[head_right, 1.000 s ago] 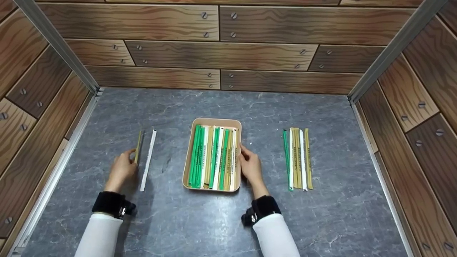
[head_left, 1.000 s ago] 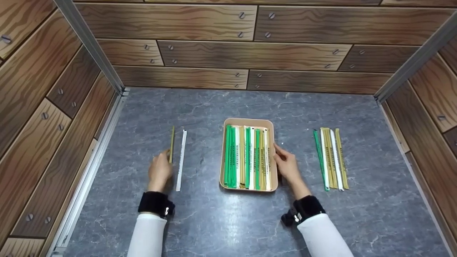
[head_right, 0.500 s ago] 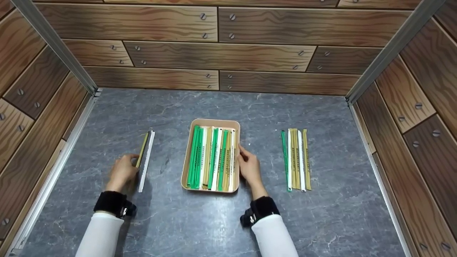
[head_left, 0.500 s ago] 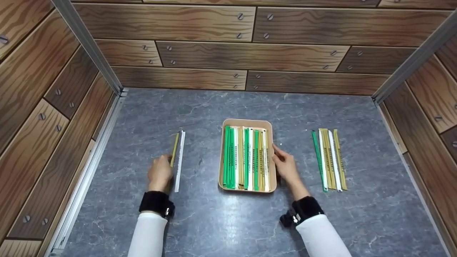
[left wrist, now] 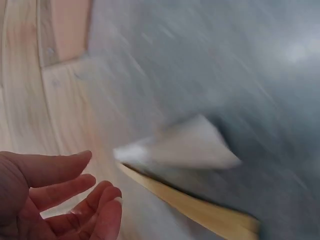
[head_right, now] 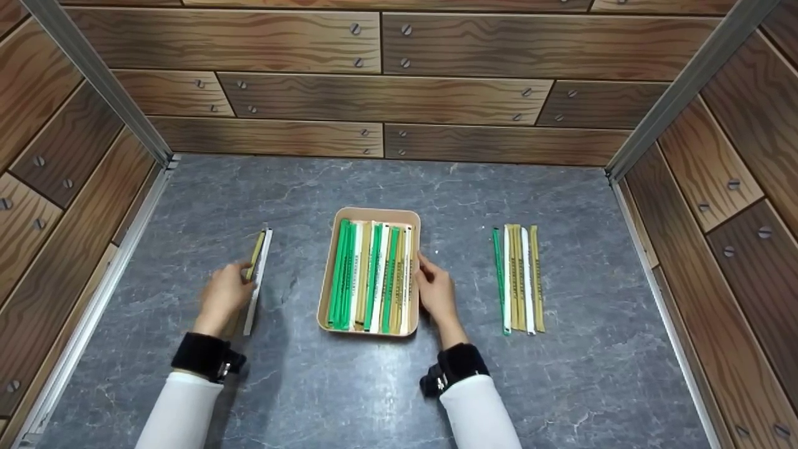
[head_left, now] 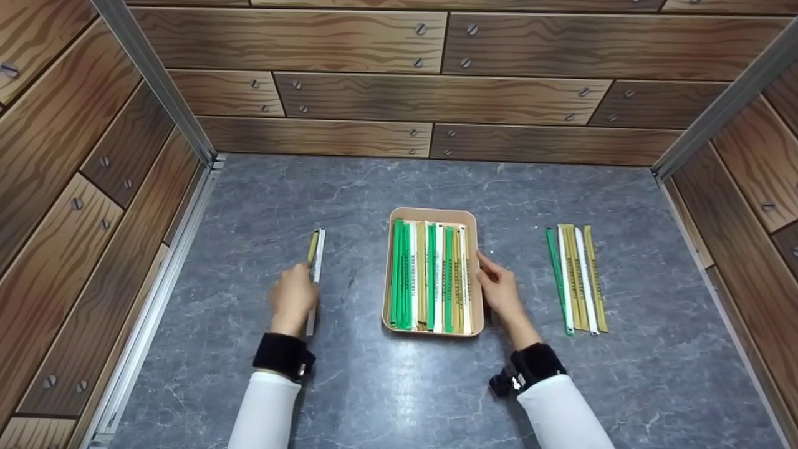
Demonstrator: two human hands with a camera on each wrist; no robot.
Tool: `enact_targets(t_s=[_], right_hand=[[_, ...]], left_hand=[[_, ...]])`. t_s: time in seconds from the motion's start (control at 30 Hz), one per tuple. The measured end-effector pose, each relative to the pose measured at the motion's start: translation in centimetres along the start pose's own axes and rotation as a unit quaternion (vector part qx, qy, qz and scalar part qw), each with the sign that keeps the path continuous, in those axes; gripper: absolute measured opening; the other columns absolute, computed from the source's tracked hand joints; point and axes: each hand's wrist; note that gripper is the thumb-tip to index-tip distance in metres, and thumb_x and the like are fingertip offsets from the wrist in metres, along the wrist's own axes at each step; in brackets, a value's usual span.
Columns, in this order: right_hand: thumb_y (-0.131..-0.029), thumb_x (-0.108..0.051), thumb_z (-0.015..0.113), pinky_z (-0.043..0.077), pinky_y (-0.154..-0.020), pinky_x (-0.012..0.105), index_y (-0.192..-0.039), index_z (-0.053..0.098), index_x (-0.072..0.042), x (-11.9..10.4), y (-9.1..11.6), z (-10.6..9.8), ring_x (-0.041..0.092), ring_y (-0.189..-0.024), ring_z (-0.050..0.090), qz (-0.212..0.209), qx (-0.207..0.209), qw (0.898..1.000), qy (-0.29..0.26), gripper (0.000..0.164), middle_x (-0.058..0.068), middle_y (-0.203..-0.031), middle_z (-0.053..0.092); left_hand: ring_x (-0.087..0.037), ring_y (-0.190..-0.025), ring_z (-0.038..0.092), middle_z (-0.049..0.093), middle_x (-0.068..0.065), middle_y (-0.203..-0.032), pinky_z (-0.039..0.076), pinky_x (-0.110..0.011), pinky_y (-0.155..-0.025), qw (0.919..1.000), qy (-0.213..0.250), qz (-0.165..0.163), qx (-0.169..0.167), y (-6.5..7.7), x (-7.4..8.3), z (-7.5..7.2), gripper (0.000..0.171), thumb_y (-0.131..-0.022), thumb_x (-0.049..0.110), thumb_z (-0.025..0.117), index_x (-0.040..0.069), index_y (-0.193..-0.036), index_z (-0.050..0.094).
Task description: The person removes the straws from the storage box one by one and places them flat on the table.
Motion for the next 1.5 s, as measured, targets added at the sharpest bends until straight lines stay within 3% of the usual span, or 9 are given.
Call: enact_targets(t_s=[0.17, 0.37, 0.47, 0.53, 0.7, 0.8, 0.97, 1.23, 1.5], right_hand=[[-0.095, -0.001, 0.057, 0.047, -0.097, 0.04, -0.139, 0.053, -0.004, 2.4, -1.0, 0.3, 0.033, -0.119, 0.056, 0.01, 0.012, 1.0, -0.001, 0.044, 0.023, -0.132, 0.056], [-0.095, -0.002, 0.057, 0.045, -0.099, 0.042, -0.139, 0.054, -0.006, 2.5, -0.9, 0.3, 0.033, -0.119, 0.056, 0.015, 0.013, 1.0, 0.004, 0.044, 0.023, -0.134, 0.055], [-0.095, -0.003, 0.058, 0.044, -0.101, 0.042, -0.139, 0.054, -0.007, 2.5, -0.9, 0.2, 0.032, -0.122, 0.054, 0.018, 0.013, 1.0, 0.007, 0.044, 0.022, -0.136, 0.053], [-0.096, -0.004, 0.058, 0.043, -0.101, 0.042, -0.139, 0.054, -0.007, 2.4, -0.9, 0.2, 0.032, -0.123, 0.053, 0.019, 0.012, 1.0, 0.007, 0.044, 0.02, -0.137, 0.053], [-0.096, -0.002, 0.057, 0.046, -0.098, 0.039, -0.139, 0.054, -0.005, 2.4, -0.9, 0.3, 0.03, -0.121, 0.055, 0.01, 0.012, 1.0, 0.003, 0.044, 0.018, -0.135, 0.055], [-0.096, -0.002, 0.057, 0.047, -0.094, 0.034, -0.139, 0.054, -0.004, 2.4, -0.9, 0.3, 0.029, -0.118, 0.057, 0.007, 0.015, 1.0, 0.002, 0.043, 0.018, -0.133, 0.057], [-0.096, -0.003, 0.057, 0.047, -0.094, 0.032, -0.139, 0.054, -0.006, 2.4, -0.8, 0.3, 0.028, -0.117, 0.057, 0.012, 0.017, 1.0, -0.003, 0.043, 0.019, -0.131, 0.058], [-0.096, -0.001, 0.057, 0.045, -0.099, 0.039, -0.139, 0.054, -0.003, 2.4, -0.8, 0.3, 0.029, -0.122, 0.054, 0.003, 0.016, 1.0, -0.005, 0.043, 0.018, -0.135, 0.055], [-0.096, -0.001, 0.057, 0.042, -0.102, 0.041, -0.139, 0.054, -0.004, 2.5, -0.9, 0.4, 0.03, -0.126, 0.051, 0.004, 0.016, 1.0, -0.002, 0.043, 0.017, -0.137, 0.054]], left_hand=[[-0.041, -0.097, 0.065, 0.068, -0.023, -0.11, 0.053, -0.051, -0.079, 0.9936, 0.024, 0.11, 0.003, 0.9, 4.0, 0.7, 0.039, -0.083, 0.002, 0.065, 0.0, -0.121, 0.066], [-0.033, -0.092, 0.067, 0.067, -0.023, -0.109, 0.056, -0.039, -0.079, 0.9723, 0.087, 0.198, -0.088, 2.0, 8.3, 2.7, 0.039, -0.092, 0.002, 0.063, -0.005, -0.13, 0.057], [-0.031, -0.079, 0.067, 0.064, -0.025, -0.114, 0.057, -0.033, -0.069, 0.9633, 0.117, 0.2, -0.136, 2.7, 10.0, 4.0, 0.047, -0.093, 0.002, 0.061, -0.007, -0.138, 0.049], [-0.032, -0.085, 0.067, 0.06, -0.028, -0.12, 0.057, -0.034, -0.073, 0.9615, 0.113, 0.202, -0.148, 3.1, 11.0, 4.9, 0.051, -0.094, 0.003, 0.061, -0.007, -0.141, 0.045], [-0.041, -0.111, 0.058, 0.046, -0.034, -0.135, 0.052, -0.042, -0.092, 0.9719, 0.06, 0.178, -0.142, 3.9, 12.5, 7.0, 0.059, -0.092, 0.007, 0.065, -0.005, -0.145, 0.041], [-0.046, -0.115, 0.054, 0.039, -0.037, -0.138, 0.049, -0.045, -0.095, 0.9768, 0.032, 0.156, -0.143, 4.0, 12.9, 7.9, 0.062, -0.091, 0.005, 0.065, -0.004, -0.147, 0.039], [-0.049, -0.119, 0.049, 0.04, -0.038, -0.135, 0.045, -0.048, -0.1, 0.9776, -0.008, 0.167, -0.129, 4.0, 13.1, 9.1, 0.063, -0.085, -0.006, 0.061, -0.005, -0.145, 0.041], [-0.039, -0.095, 0.058, 0.055, -0.029, -0.108, 0.053, -0.044, -0.085, 0.9644, -0.092, 0.24, -0.063, 3.5, 12.5, 10.6, 0.036, -0.081, -0.012, 0.064, -0.01, -0.116, 0.061], [-0.034, -0.076, 0.065, 0.059, -0.023, -0.098, 0.057, -0.041, -0.065, 0.9686, -0.082, 0.227, -0.062, 3.0, 12.5, 10.9, 0.024, -0.077, -0.01, 0.067, -0.006, -0.1, 0.063]])
Point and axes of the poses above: each hand's wrist, its own y-axis away from the middle knuckle, its own z-axis out of the palm, x = y × z
